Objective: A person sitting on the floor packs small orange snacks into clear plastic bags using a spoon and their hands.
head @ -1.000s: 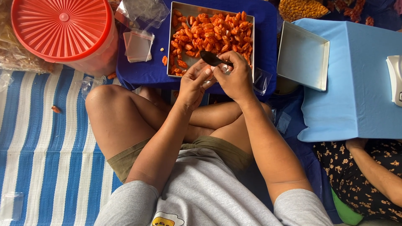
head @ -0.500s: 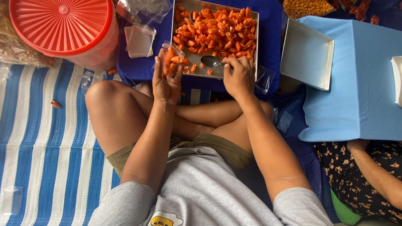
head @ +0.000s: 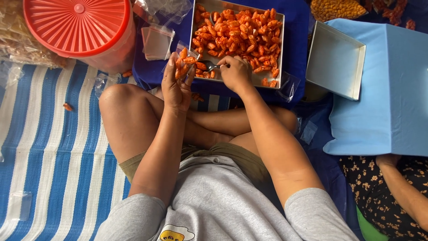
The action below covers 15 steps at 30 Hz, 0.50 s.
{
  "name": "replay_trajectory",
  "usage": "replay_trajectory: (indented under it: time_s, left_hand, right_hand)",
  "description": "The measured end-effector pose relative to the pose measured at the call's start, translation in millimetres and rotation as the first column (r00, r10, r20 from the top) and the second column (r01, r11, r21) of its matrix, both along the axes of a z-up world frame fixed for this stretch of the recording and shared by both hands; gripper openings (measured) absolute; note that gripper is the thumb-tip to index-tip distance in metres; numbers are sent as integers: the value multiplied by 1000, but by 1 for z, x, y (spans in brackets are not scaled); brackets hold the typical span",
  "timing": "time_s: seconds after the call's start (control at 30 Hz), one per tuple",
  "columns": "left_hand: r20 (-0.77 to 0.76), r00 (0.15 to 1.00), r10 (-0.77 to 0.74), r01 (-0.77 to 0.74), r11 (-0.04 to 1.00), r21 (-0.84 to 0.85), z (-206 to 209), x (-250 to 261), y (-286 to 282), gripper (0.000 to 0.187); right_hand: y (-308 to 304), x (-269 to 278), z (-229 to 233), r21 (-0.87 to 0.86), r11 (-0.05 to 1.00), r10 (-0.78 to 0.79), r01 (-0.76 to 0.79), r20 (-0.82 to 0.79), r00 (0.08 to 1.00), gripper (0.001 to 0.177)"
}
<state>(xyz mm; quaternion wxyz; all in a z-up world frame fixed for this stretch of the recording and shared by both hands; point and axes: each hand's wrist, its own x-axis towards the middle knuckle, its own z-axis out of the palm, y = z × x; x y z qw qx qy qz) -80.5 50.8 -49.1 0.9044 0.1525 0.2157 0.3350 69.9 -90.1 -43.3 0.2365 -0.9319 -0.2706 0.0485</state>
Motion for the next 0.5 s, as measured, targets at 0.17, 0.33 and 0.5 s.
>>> replay_trajectory:
  time_s: [0.17, 0.33, 0.5]
  left_hand:
    - [-18, 1000, 3, -3, 1000, 5, 3, -1, 2, 45]
    - [-12, 1000, -22, 22, 1000, -6, -8, 7, -1, 45]
    - [-2, 989, -150, 150, 988, -35, 19, 5, -20, 62]
  right_hand:
    - [-1, -8, 33, -50, 986, -166, 158, -342, 925, 22]
    - [-21, 2, 70, 48, 988, -133, 148, -232, 964, 22]
    - [-29, -6, 115, 138, 988, 35, -68, 228, 973, 16]
